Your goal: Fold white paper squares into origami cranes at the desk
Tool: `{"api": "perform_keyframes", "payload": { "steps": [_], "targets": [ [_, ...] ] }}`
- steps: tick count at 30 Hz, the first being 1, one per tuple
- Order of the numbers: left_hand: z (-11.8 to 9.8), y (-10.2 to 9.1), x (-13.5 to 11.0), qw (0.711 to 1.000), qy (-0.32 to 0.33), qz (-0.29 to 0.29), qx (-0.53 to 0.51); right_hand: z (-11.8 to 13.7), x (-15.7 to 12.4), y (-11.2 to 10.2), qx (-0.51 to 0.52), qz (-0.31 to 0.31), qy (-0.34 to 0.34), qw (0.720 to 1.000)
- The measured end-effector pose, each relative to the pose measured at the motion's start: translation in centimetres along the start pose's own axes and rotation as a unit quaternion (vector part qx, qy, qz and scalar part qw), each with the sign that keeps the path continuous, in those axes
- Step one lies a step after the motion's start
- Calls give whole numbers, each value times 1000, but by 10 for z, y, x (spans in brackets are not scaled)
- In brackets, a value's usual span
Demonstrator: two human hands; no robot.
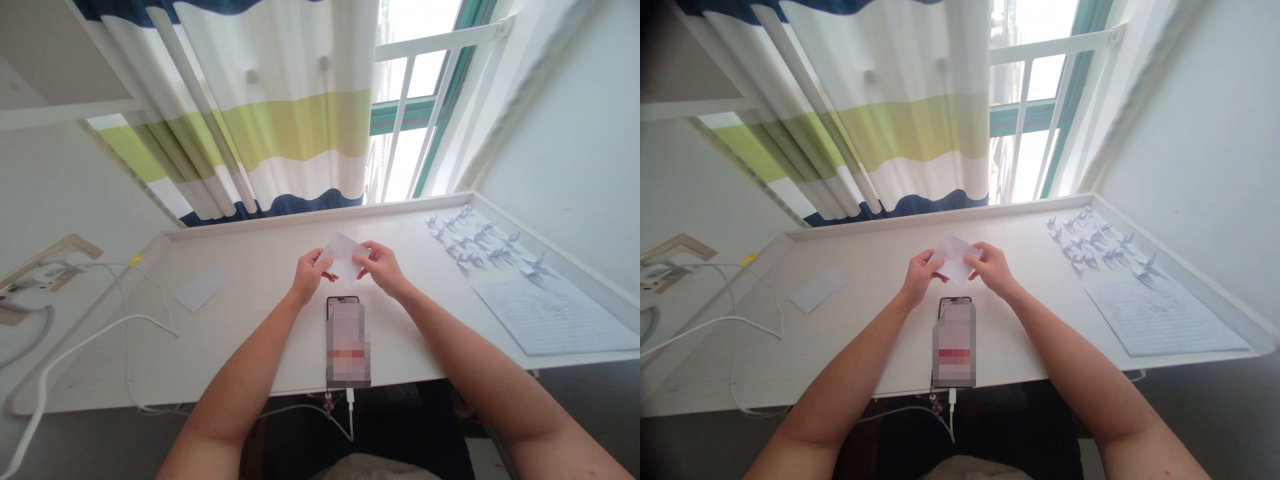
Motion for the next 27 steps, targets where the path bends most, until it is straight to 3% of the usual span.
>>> {"api": "perform_keyframes", "payload": {
  "steps": [10, 18, 24, 27],
  "targets": [
    [-3, -2, 2, 999, -12, -25, -27, 0, 1, -3, 59, -9, 58, 997],
    [0, -4, 3, 1000, -8, -29, -5, 0, 2, -1, 48, -4, 52, 998],
    [-2, -13, 7, 989, 103, -91, 51, 1, 4, -12, -42, -59, -35, 997],
    [-4, -13, 7, 984, 147, -85, 61, 1, 5, -15, -8, -52, -11, 999]
  ]
}}
Point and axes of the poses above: each hand's wrist, its own x-axis towards the middle knuckle, its own y-axis out of the palm, z = x × y, the point moved 4 cm from there along x, towards the middle knuckle, and after that the axes turned 3 degrees about y, right-handed, at the moved point
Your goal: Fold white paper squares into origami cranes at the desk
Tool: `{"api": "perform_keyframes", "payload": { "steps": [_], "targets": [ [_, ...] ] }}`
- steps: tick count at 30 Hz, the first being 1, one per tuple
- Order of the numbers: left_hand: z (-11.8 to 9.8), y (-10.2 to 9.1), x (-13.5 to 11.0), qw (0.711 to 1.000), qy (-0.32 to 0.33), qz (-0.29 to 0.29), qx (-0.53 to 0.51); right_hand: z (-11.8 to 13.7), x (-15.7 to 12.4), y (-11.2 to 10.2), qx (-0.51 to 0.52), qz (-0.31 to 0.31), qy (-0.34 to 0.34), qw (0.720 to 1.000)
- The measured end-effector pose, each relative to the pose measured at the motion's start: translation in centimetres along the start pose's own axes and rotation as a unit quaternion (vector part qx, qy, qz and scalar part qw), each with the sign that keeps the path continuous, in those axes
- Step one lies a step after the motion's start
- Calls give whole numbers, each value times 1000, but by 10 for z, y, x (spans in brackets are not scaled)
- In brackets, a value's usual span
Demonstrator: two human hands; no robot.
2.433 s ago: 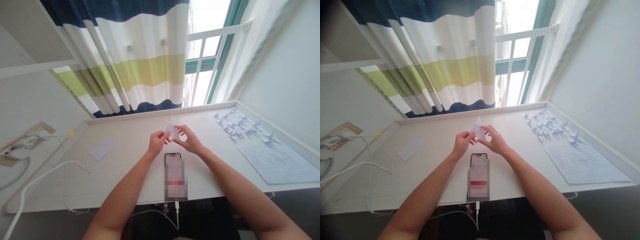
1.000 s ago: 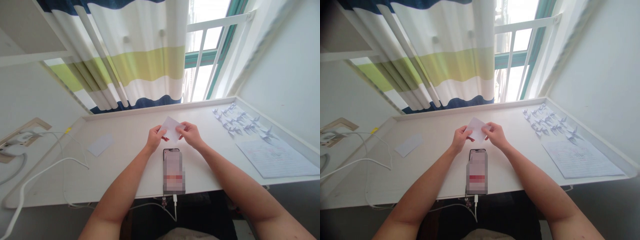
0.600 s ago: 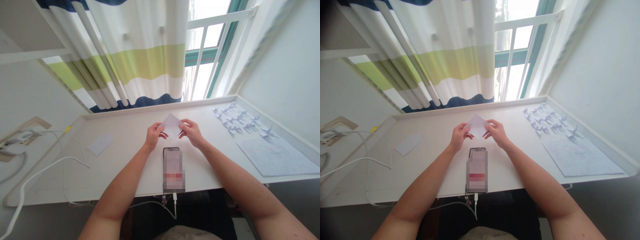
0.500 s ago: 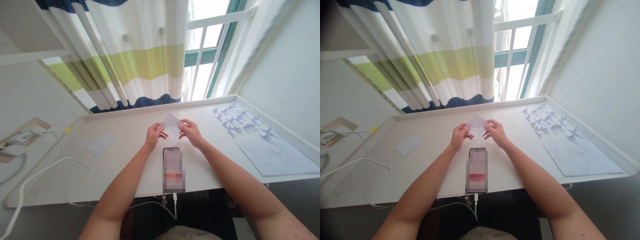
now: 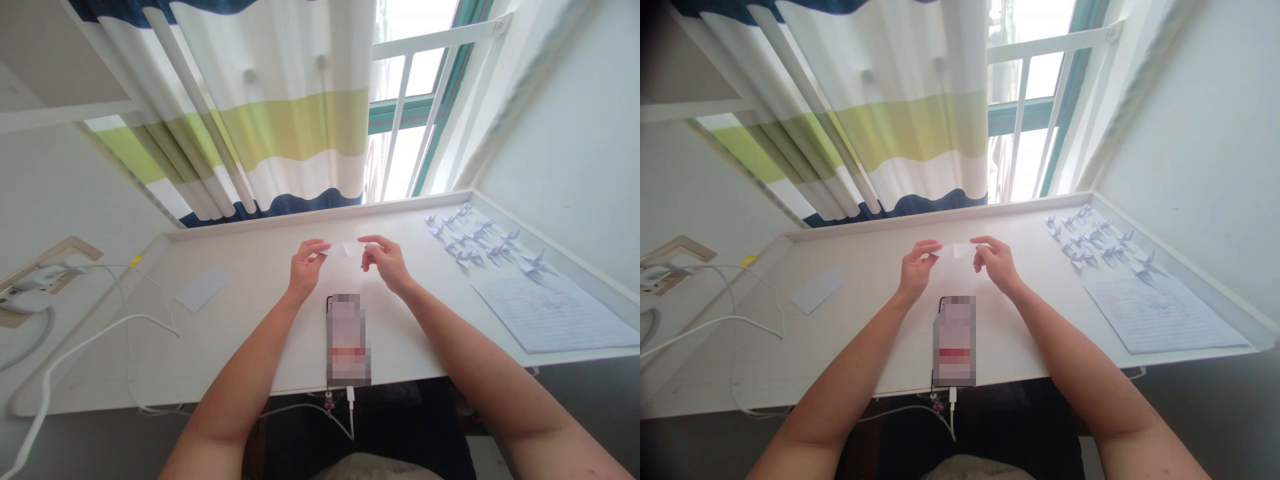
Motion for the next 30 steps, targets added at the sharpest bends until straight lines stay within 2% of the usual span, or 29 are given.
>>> {"api": "perform_keyframes", "payload": {
  "steps": [5, 10, 16, 19, 26, 30],
  "targets": [
    [1, 4, -1, 997, -35, 34, -55, 3, 2, 4, 135, 23, 22, 990],
    [0, 6, -3, 986, -81, 77, -122, 0, 1, 7, 144, 36, 42, 988],
    [0, 13, -7, 986, -91, 104, -92, 0, -1, 7, 148, 41, 41, 987],
    [1, 15, -9, 987, -85, 92, -97, -1, -1, 7, 141, 41, 44, 988],
    [2, 10, -9, 991, -82, 12, -102, 0, -4, 12, 134, 46, 45, 989],
    [1, 13, -9, 991, -79, 24, -107, -1, -7, 16, 119, 86, 46, 988]
  ]
}}
Point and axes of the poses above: each hand's wrist, its own x-axis towards the middle knuckle, its own y-axis out of the palm, z = x × y, the point moved 4 cm from there along x, towards the middle knuckle, and after that the axes turned 3 degrees about y, right-handed, at the moved point
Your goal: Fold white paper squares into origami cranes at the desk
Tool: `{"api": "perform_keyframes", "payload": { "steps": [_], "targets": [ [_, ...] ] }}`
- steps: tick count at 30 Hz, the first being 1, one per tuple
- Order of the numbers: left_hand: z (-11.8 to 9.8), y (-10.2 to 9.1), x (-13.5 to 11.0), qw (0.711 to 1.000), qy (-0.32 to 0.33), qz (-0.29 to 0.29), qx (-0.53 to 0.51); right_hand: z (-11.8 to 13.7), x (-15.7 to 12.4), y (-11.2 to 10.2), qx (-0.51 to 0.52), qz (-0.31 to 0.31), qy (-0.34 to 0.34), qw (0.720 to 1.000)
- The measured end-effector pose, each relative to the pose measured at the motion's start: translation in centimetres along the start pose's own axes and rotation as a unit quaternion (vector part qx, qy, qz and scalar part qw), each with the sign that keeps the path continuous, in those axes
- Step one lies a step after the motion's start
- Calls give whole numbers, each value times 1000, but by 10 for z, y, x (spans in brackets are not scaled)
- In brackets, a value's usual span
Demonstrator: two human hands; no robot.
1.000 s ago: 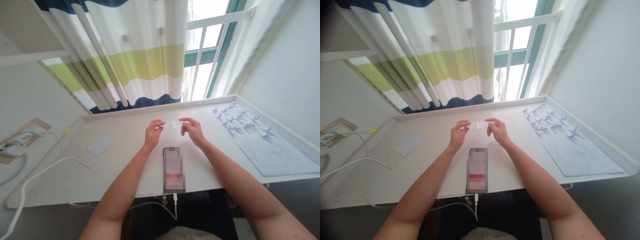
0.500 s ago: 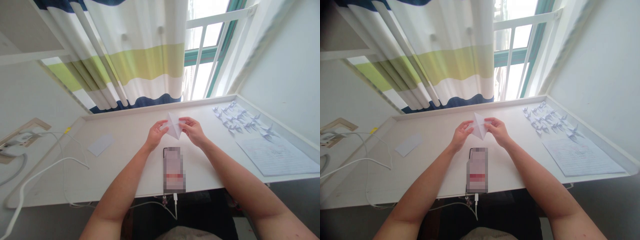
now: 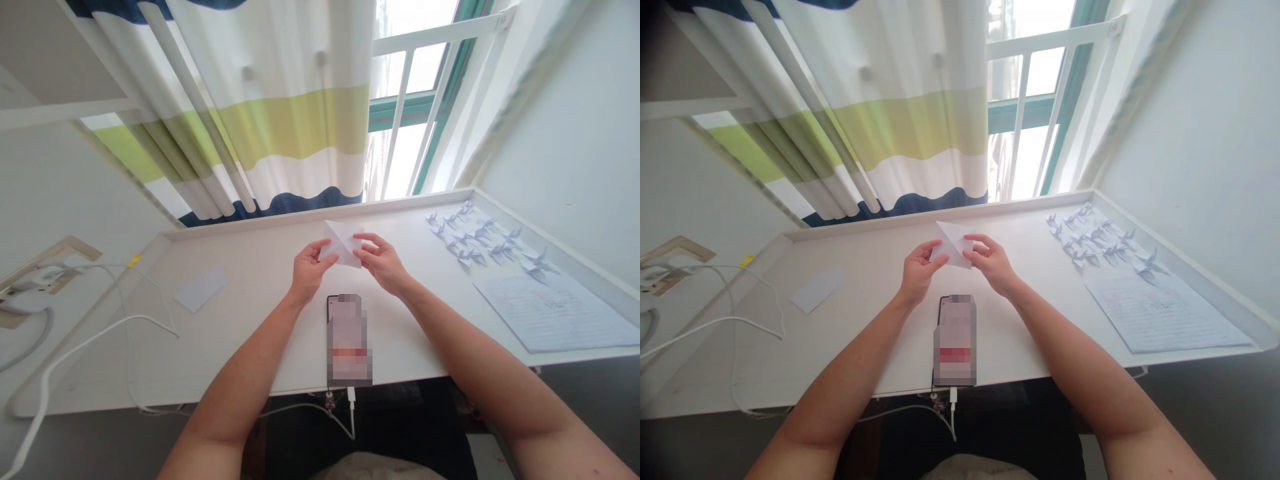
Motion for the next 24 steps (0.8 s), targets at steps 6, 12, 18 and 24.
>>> {"api": "perform_keyframes", "payload": {
  "steps": [6, 12, 18, 24],
  "targets": [
    [5, 2, -3, 998, -61, 10, -23, -3, 2, -3, -5, -9, 4, 1000],
    [10, 3, -3, 996, -79, -8, -48, -3, 1, 1, 4, 7, 9, 1000],
    [13, 7, -5, 989, -131, 21, -61, -7, -1, 4, 11, 23, 24, 999],
    [9, 3, -1, 988, -115, -2, -99, -6, 0, 2, 22, 6, 20, 1000]
  ]
}}
Point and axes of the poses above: each hand's wrist, its own x-axis towards the middle knuckle, its own y-axis out of the palm, z = x × y, the point moved 4 cm from there along x, towards the middle knuckle, and after that the axes turned 3 degrees about y, right-handed, at the moved point
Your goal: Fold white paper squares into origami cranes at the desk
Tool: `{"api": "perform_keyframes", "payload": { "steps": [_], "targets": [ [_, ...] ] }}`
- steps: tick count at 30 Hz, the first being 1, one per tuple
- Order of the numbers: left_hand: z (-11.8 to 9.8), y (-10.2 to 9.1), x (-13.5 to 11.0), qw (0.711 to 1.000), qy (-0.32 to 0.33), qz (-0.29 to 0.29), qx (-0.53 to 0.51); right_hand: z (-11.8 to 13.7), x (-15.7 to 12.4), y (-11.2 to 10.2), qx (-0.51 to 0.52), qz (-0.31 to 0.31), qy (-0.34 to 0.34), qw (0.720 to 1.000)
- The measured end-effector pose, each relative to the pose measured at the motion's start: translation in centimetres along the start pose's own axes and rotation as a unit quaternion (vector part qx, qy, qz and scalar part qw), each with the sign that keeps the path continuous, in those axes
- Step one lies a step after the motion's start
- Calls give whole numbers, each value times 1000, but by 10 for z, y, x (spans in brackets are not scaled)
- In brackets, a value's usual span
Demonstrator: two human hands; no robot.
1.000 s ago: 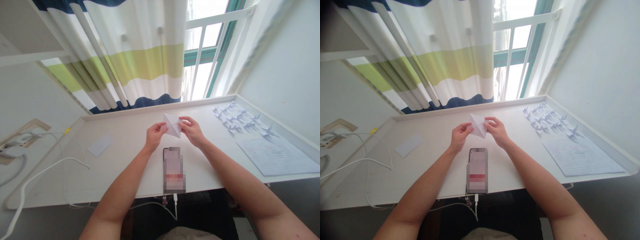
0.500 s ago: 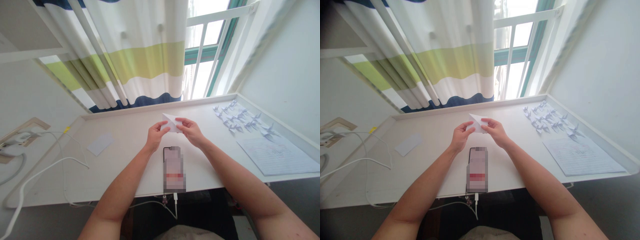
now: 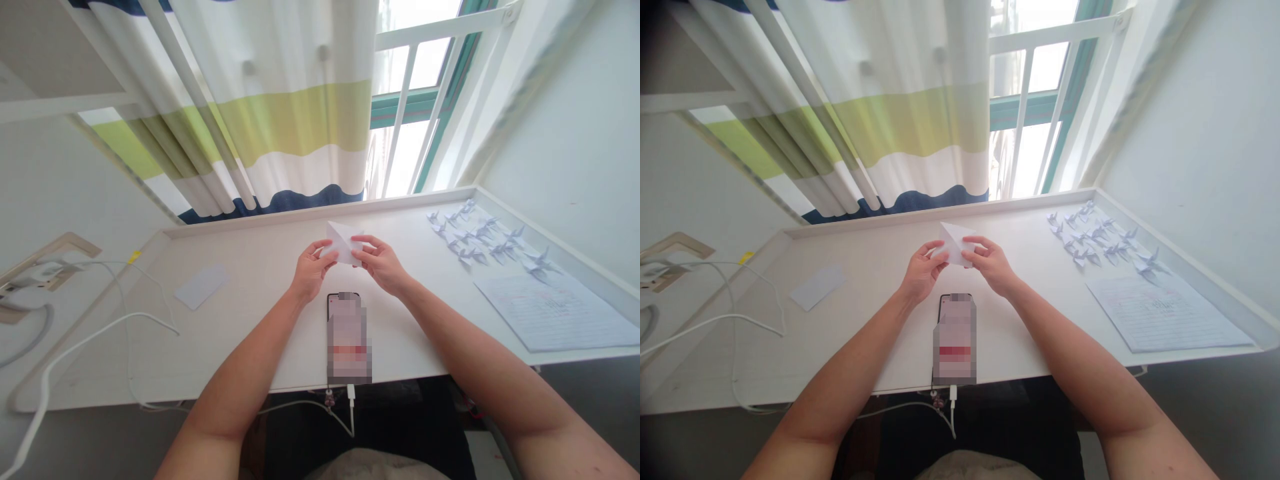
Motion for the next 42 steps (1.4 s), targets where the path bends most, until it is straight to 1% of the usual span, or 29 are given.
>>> {"api": "perform_keyframes", "payload": {
  "steps": [5, 7, 10, 13, 16, 19, 22, 26, 29, 33, 38, 42],
  "targets": [
    [1, 3, -2, 999, -26, 36, 25, -1, 0, 0, -3, 4, 0, 1000],
    [3, 3, -2, 998, -25, 30, 48, -1, 0, 0, -15, -1, -6, 1000],
    [2, 1, -3, 995, 28, -6, 99, 0, -1, 0, -43, -8, -27, 999],
    [-2, 1, -5, 982, 90, -28, 162, 3, -3, 2, -74, -6, -47, 996],
    [-2, 3, -6, 977, 103, -23, 185, 3, -4, 3, -89, -2, -52, 995],
    [-3, 3, -6, 979, 100, -30, 177, 3, -4, 3, -88, -10, -56, 994],
    [-4, 2, -4, 985, 91, -38, 139, 4, -1, -2, -69, -34, -68, 995],
    [-6, 1, -2, 995, 47, -15, 87, 8, 3, -12, -25, -57, -63, 996],
    [-5, 0, -1, 998, 25, 5, 63, 11, 4, -14, -17, -45, -58, 997],
    [-1, 0, 1, 998, 32, 28, 55, 10, 3, -11, -38, -21, -45, 998],
    [3, -1, 2, 999, 29, 38, 21, 6, 2, -7, -34, 3, -19, 999],
    [1, 1, 0, 998, 24, 45, 24, 3, 1, -4, -25, 23, -6, 999]
  ]
}}
Point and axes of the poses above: each hand's wrist, its own x-axis towards the middle knuckle, its own y-axis out of the palm, z = x × y, the point moved 4 cm from there along x, towards the middle knuckle, and after that the axes turned 3 degrees about y, right-handed, at the moved point
